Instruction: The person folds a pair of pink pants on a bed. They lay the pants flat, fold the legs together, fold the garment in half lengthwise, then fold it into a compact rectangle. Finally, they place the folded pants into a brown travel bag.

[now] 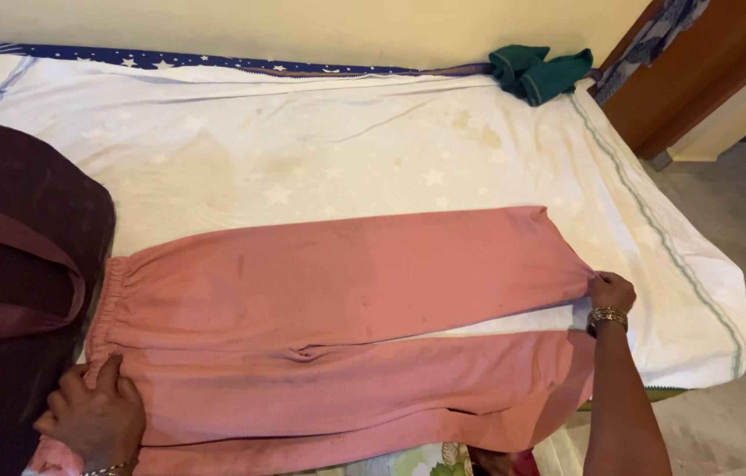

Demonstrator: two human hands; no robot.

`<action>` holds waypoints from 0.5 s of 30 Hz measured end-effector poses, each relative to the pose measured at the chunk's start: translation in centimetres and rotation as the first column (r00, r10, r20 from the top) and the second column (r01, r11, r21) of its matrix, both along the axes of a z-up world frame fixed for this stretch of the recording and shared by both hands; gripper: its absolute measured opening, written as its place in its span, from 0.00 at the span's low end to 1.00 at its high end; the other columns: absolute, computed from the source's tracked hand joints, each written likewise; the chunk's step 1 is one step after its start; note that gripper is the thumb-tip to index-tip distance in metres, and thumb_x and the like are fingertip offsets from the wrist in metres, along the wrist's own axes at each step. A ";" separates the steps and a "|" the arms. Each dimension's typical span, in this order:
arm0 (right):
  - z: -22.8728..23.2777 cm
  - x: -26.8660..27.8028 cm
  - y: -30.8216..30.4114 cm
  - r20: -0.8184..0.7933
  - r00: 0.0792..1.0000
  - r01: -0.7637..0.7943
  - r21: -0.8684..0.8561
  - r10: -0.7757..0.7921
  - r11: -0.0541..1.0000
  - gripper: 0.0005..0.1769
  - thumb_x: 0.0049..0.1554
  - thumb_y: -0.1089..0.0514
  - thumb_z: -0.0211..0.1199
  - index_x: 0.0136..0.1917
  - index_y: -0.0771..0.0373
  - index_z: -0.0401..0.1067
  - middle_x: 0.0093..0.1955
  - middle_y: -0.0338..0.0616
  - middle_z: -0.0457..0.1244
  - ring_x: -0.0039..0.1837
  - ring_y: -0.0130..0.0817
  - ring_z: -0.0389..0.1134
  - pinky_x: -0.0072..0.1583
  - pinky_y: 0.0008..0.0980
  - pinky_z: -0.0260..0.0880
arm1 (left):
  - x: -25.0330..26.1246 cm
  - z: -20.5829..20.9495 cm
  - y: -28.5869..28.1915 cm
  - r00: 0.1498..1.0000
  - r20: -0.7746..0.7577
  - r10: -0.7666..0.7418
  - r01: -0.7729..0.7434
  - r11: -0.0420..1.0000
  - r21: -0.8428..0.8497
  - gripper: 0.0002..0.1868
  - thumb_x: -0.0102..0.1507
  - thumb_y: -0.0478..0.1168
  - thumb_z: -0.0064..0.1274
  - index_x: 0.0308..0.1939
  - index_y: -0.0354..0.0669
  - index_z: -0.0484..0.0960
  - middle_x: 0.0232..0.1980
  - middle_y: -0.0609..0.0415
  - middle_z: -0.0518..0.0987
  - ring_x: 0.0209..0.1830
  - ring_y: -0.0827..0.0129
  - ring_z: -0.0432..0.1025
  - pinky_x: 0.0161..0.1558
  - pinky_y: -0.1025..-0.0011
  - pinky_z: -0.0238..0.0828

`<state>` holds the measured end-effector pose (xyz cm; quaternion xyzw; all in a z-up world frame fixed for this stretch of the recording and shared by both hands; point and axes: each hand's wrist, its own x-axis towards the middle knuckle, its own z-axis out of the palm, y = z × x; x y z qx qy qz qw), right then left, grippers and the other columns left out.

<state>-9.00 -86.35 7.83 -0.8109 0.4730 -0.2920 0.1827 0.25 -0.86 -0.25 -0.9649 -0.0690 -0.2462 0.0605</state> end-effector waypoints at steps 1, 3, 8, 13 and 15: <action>-0.1 -0.6 0.1 -0.026 0.999 0.030 0.007 -0.030 1.000 0.12 0.53 0.53 0.68 0.50 0.55 0.84 0.45 0.51 0.72 0.47 0.47 0.74 0.54 0.42 0.74 | 0.0 0.0 -0.1 1.000 -0.005 0.001 -0.001 1.000 -0.002 0.14 0.70 0.51 0.52 0.59 0.66 0.83 0.57 0.56 0.74 0.50 0.59 0.71 0.55 0.54 0.66; -0.5 -1.6 0.5 -0.132 0.983 0.123 -0.023 -0.125 0.992 0.13 0.53 0.54 0.68 0.52 0.54 0.84 0.49 0.51 0.72 0.51 0.49 0.73 0.55 0.46 0.73 | 0.0 0.0 -0.1 1.000 -0.023 0.004 -0.004 1.000 -0.003 0.15 0.70 0.51 0.52 0.60 0.67 0.84 0.56 0.55 0.74 0.50 0.59 0.71 0.55 0.54 0.65; -2.2 -1.7 2.5 -0.252 0.930 0.122 -0.477 -0.268 0.871 0.24 0.50 0.52 0.69 0.61 0.54 0.76 0.59 0.55 0.66 0.59 0.53 0.66 0.53 0.53 0.68 | -0.1 0.0 0.2 1.000 -0.028 0.000 0.000 1.000 0.002 0.13 0.70 0.51 0.53 0.59 0.66 0.82 0.56 0.55 0.73 0.50 0.59 0.71 0.55 0.54 0.66; -5.3 0.5 7.2 -0.334 0.818 -0.573 -0.411 0.468 0.709 0.29 0.57 0.46 0.60 0.70 0.54 0.68 0.73 0.46 0.59 0.72 0.46 0.59 0.71 0.52 0.64 | 0.1 -0.8 0.3 1.000 -0.020 0.005 -0.005 1.000 -0.004 0.15 0.70 0.51 0.54 0.60 0.67 0.84 0.55 0.55 0.73 0.51 0.60 0.70 0.55 0.55 0.64; -7.3 1.4 10.4 -0.446 0.708 -0.700 -0.338 0.548 0.630 0.30 0.58 0.41 0.56 0.71 0.51 0.66 0.79 0.47 0.54 0.78 0.47 0.54 0.72 0.53 0.60 | 0.3 -1.1 0.2 1.000 0.001 0.003 -0.003 1.000 -0.023 0.14 0.70 0.50 0.54 0.60 0.66 0.83 0.55 0.55 0.73 0.51 0.60 0.69 0.54 0.57 0.62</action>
